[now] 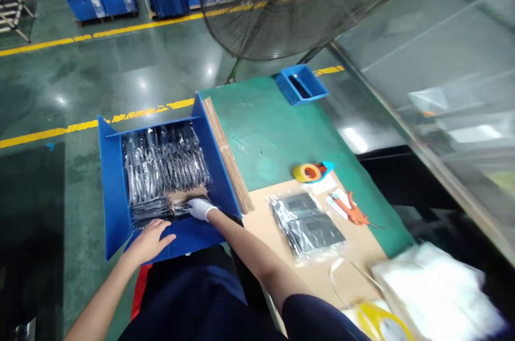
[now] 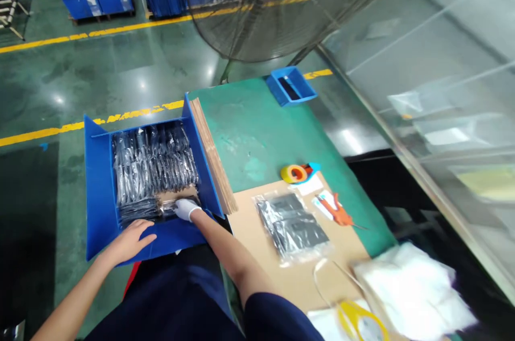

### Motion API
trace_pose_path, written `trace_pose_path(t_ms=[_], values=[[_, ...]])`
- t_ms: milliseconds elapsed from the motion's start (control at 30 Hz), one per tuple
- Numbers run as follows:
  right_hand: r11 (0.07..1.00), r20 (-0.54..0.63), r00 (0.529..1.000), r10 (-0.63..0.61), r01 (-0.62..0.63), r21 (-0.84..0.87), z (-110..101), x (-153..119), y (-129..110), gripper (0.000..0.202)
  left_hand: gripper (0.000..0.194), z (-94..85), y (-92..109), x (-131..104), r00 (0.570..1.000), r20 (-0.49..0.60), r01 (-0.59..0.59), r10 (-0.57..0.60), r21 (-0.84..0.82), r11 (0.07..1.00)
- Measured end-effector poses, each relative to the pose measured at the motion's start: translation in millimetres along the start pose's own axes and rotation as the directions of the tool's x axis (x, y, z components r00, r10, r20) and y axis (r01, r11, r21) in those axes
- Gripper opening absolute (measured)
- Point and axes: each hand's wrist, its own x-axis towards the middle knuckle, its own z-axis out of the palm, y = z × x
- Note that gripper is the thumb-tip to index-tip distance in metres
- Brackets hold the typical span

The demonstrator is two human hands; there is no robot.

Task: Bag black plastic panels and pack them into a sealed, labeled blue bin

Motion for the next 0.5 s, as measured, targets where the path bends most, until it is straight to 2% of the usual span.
trace_pose_path(t_ms=[67,133,200,267,333,367,433,500], values=[[0.996,-0.06,0.996,-0.059,0.063,0.063,-14.3,-23.5,-8.5,0.02,0.043,-3.6,7.7,12.4,0.998,-0.024,-0.051,0.052,0.03,0.998],[0.987,-0.153,0.983,-0.099,0.117,0.11,-29.8,-56.5,-15.5,0.024,0.037,-9.1,23.5,29.2,0.99,-0.056,-0.123,0.127,0.069,0.99],[0.963,-0.33,0.936,-0.122,0.192,0.187,-42.8,-97.8,-19.2,0.028,0.031,-15.4,49.4,48.6,0.967,-0.085,-0.231,0.24,0.103,0.968],[0.913,-0.573,0.816,-0.069,0.283,0.294,-49.1,-143.0,-17.2,0.03,0.025,-19.2,85.2,68.7,0.913,-0.122,-0.376,0.389,0.117,0.919],[0.855,-0.74,0.664,0.102,0.322,0.407,-45.9,-186.7,-6.9,0.031,0.023,-15.8,128.3,88.6,0.835,-0.154,-0.518,0.529,0.106,0.849],[0.829,-0.769,0.603,0.214,0.305,0.469,-40.7,-206.7,2.0,0.031,0.022,-9.9,151.3,98.5,0.796,-0.158,-0.576,0.584,0.094,0.812],[0.745,-0.749,0.472,0.465,0.249,0.619,-24.4,-242.5,27.9,0.029,0.021,11.8,196.7,118.9,0.739,-0.12,-0.662,0.663,0.057,0.748],[0.605,-0.646,0.294,0.704,0.228,0.763,-3.2,-273.6,63.1,0.028,0.021,47.0,237.9,141.1,0.704,-0.019,-0.71,0.71,0.009,0.704]])
